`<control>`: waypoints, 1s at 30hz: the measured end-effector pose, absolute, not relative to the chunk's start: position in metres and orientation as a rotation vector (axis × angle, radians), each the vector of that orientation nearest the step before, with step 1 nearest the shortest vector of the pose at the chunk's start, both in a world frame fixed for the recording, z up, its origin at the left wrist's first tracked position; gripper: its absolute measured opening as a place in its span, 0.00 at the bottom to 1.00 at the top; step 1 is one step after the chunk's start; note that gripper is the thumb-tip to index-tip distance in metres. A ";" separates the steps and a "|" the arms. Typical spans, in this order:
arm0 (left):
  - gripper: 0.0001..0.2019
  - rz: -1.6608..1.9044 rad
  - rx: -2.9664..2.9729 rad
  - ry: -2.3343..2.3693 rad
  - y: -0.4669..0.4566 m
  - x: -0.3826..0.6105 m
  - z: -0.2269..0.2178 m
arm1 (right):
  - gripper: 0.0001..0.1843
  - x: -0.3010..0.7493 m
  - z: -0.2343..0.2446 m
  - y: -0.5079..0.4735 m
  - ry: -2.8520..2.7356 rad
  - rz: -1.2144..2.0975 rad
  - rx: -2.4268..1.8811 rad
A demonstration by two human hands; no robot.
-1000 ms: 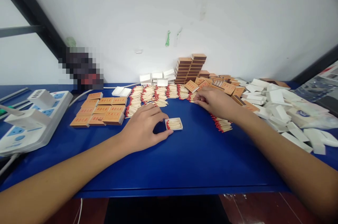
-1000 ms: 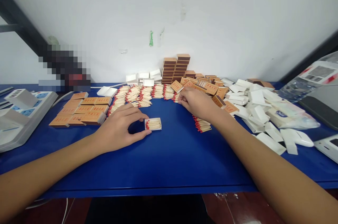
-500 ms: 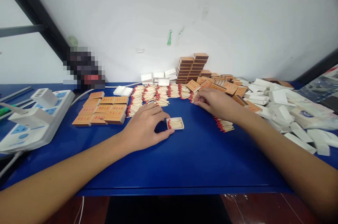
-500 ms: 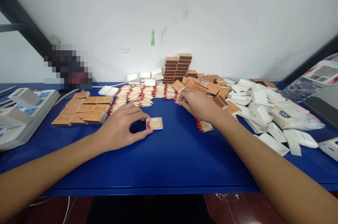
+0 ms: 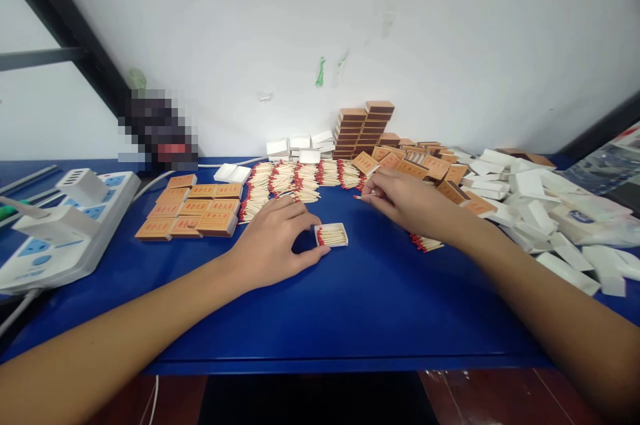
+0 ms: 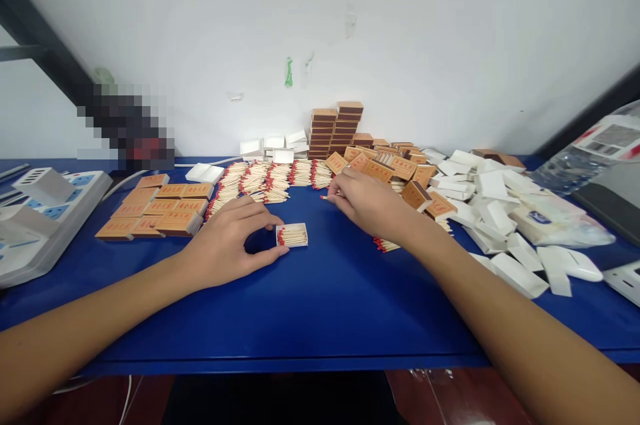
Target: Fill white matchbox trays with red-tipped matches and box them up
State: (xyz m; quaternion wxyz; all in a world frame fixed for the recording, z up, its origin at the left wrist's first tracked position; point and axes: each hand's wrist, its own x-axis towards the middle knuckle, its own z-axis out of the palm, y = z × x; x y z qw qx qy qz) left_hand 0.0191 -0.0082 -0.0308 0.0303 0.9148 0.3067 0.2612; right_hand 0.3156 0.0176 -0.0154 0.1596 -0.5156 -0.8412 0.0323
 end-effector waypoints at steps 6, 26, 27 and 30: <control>0.14 0.796 2.840 0.957 -0.008 0.020 -0.030 | 0.08 0.271 -0.013 -0.017 -2.429 0.368 -1.202; 0.14 0.795 2.810 0.960 -0.008 0.020 -0.031 | 0.07 0.342 -0.019 0.040 -2.409 0.052 -1.660; 0.14 0.795 2.812 0.958 -0.008 0.020 -0.030 | 0.08 0.341 -0.019 0.039 -2.416 0.059 -1.672; 0.15 0.784 2.818 0.956 -0.009 0.019 -0.030 | 0.09 0.338 -0.019 0.035 -2.435 0.058 -1.679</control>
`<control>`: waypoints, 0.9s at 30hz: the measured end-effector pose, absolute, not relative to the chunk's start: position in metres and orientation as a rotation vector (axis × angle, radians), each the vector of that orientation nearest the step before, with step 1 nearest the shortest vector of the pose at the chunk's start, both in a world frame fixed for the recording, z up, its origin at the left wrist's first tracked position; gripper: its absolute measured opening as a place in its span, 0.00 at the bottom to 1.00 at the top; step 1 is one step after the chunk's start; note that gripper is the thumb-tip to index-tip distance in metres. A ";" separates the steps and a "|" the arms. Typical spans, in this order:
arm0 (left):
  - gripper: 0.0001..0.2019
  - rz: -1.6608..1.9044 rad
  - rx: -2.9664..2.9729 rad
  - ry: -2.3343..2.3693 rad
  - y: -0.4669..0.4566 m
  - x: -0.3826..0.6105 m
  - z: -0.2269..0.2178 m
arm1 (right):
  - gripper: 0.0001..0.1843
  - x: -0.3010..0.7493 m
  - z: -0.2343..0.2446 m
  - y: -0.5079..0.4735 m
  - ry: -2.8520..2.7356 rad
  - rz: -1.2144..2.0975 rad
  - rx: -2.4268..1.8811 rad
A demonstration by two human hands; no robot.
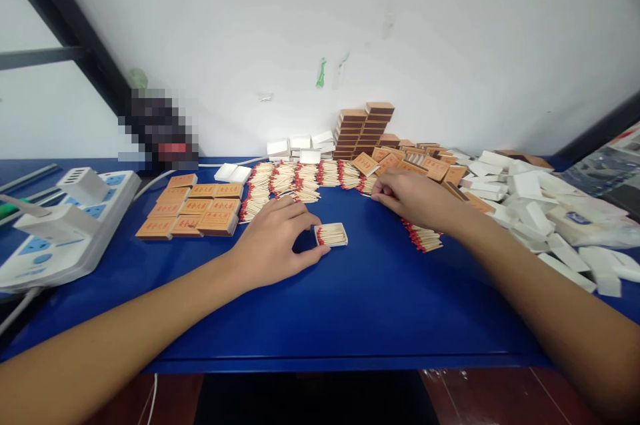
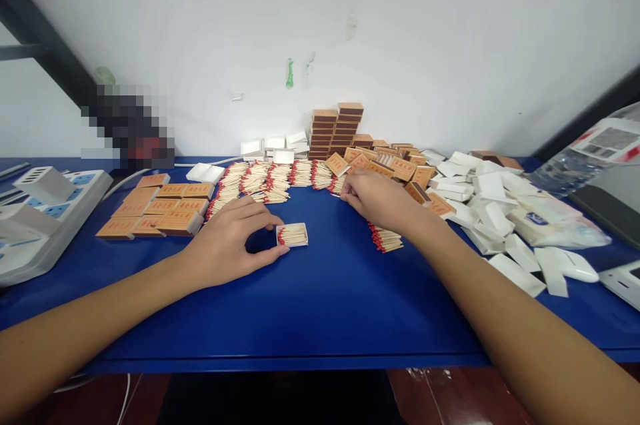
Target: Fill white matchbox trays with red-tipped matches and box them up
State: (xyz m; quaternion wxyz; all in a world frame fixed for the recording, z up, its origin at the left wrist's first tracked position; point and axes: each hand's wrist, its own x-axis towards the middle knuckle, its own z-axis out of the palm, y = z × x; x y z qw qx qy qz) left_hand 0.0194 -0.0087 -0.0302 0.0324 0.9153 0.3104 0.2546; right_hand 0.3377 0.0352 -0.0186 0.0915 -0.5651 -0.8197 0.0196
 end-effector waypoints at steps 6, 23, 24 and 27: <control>0.14 0.783 2.810 0.961 -0.009 0.020 -0.030 | 0.08 0.346 -0.019 0.039 -2.444 -0.031 -1.629; 0.14 0.776 2.815 0.952 -0.008 0.020 -0.029 | 0.09 0.340 -0.017 0.034 -2.516 -0.135 -1.740; 0.14 0.776 2.815 0.951 -0.008 0.020 -0.029 | 0.09 0.337 -0.016 0.032 -2.519 -0.143 -1.752; 0.14 0.767 2.813 0.956 -0.008 0.020 -0.029 | 0.10 0.330 -0.018 0.030 -2.507 -0.191 -1.786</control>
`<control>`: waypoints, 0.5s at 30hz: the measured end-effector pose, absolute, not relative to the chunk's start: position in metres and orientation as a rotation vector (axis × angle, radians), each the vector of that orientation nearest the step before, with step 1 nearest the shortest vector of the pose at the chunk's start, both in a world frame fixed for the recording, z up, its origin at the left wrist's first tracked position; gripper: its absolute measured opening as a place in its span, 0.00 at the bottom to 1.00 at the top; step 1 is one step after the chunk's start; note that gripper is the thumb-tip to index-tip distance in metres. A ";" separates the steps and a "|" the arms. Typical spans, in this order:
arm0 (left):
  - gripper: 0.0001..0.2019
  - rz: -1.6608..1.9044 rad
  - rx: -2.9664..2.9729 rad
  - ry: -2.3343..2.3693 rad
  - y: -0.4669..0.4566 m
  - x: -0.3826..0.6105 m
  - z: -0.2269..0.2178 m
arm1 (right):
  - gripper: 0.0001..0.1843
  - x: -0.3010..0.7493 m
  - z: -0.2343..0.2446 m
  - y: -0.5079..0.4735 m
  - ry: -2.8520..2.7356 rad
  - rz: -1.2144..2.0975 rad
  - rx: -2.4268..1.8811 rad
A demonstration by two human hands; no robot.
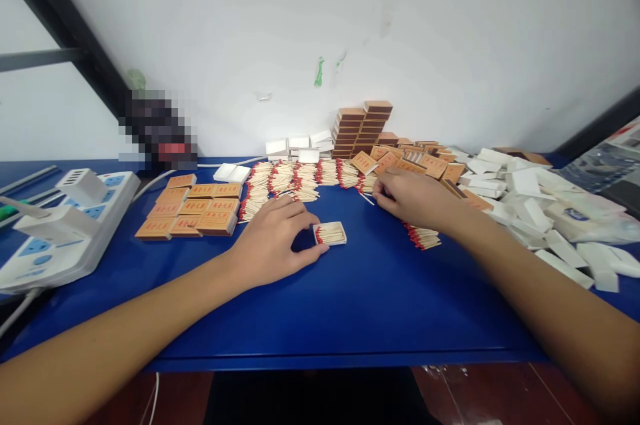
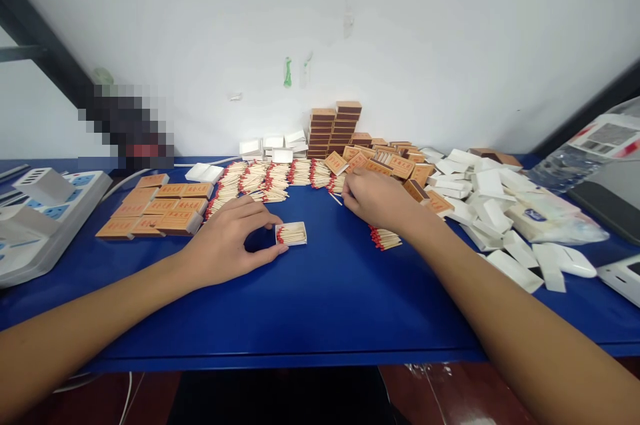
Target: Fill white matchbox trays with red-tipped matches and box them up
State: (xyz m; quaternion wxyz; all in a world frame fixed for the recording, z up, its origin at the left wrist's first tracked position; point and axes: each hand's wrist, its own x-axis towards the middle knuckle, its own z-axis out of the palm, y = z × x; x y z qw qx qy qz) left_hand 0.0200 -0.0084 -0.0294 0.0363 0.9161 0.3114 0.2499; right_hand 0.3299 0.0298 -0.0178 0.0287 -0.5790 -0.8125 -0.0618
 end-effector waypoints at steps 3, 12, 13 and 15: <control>0.13 0.768 2.812 0.960 -0.008 0.020 -0.029 | 0.11 0.325 -0.021 0.029 -2.475 -0.232 -1.776; 0.14 0.774 2.813 0.953 -0.009 0.020 -0.030 | 0.13 0.316 -0.017 0.022 -2.468 -0.144 -1.706; 0.14 0.775 2.813 0.956 -0.009 0.020 -0.030 | 0.12 0.316 -0.018 0.023 -2.470 -0.145 -1.704; 0.14 0.773 2.809 0.965 -0.009 0.020 -0.030 | 0.11 0.318 -0.021 0.025 -2.475 -0.143 -1.708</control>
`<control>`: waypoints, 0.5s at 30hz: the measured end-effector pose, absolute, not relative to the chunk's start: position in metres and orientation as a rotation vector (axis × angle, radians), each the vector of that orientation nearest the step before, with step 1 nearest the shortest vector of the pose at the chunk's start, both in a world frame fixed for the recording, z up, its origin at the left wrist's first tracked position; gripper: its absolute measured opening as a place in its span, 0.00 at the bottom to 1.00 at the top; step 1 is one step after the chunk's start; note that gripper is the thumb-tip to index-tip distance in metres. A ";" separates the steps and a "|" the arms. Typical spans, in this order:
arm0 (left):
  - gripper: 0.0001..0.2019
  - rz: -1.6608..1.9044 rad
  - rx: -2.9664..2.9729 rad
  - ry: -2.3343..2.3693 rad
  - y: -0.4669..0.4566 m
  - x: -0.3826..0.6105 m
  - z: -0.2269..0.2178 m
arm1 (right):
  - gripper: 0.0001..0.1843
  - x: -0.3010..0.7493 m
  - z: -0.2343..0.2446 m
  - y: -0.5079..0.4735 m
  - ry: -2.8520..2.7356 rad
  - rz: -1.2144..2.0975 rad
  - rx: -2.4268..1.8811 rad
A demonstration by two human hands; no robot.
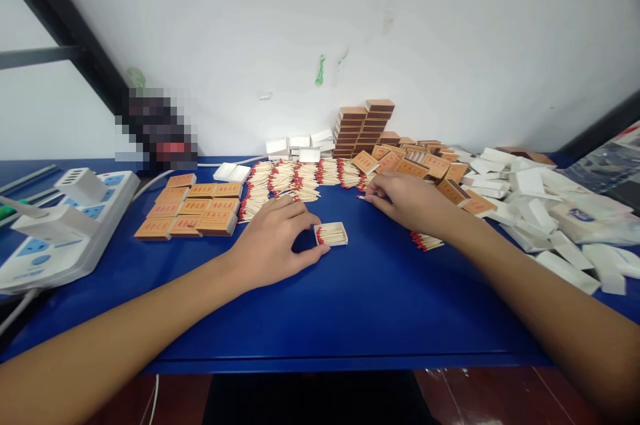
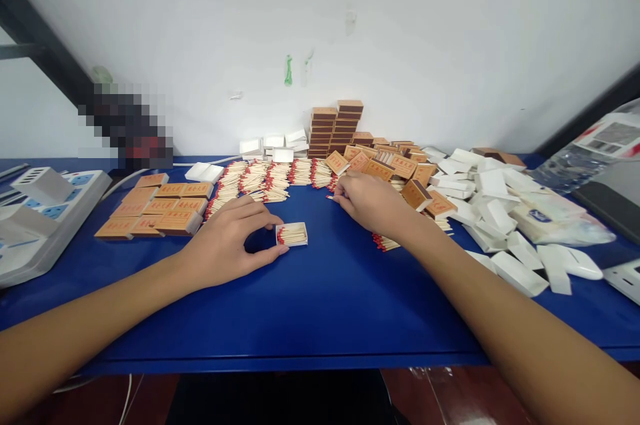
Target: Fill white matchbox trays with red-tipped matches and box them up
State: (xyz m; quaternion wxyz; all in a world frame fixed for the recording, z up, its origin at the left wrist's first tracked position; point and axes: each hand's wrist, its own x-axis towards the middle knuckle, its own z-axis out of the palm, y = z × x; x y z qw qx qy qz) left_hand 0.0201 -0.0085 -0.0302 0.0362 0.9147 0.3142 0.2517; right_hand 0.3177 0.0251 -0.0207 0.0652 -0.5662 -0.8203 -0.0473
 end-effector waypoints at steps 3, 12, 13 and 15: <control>0.13 0.773 2.804 0.967 -0.008 0.020 -0.030 | 0.10 0.320 -0.023 0.027 -2.479 -0.123 -1.725; 0.14 0.770 2.798 0.973 -0.009 0.021 -0.029 | 0.09 0.279 -0.014 -0.012 -2.426 0.193 -1.212; 0.14 0.768 2.797 0.973 -0.009 0.021 -0.029 | 0.08 0.272 -0.015 -0.017 -2.456 0.203 -1.189; 0.13 0.765 2.798 0.973 -0.009 0.021 -0.029 | 0.09 0.262 -0.019 -0.025 -2.501 0.211 -1.169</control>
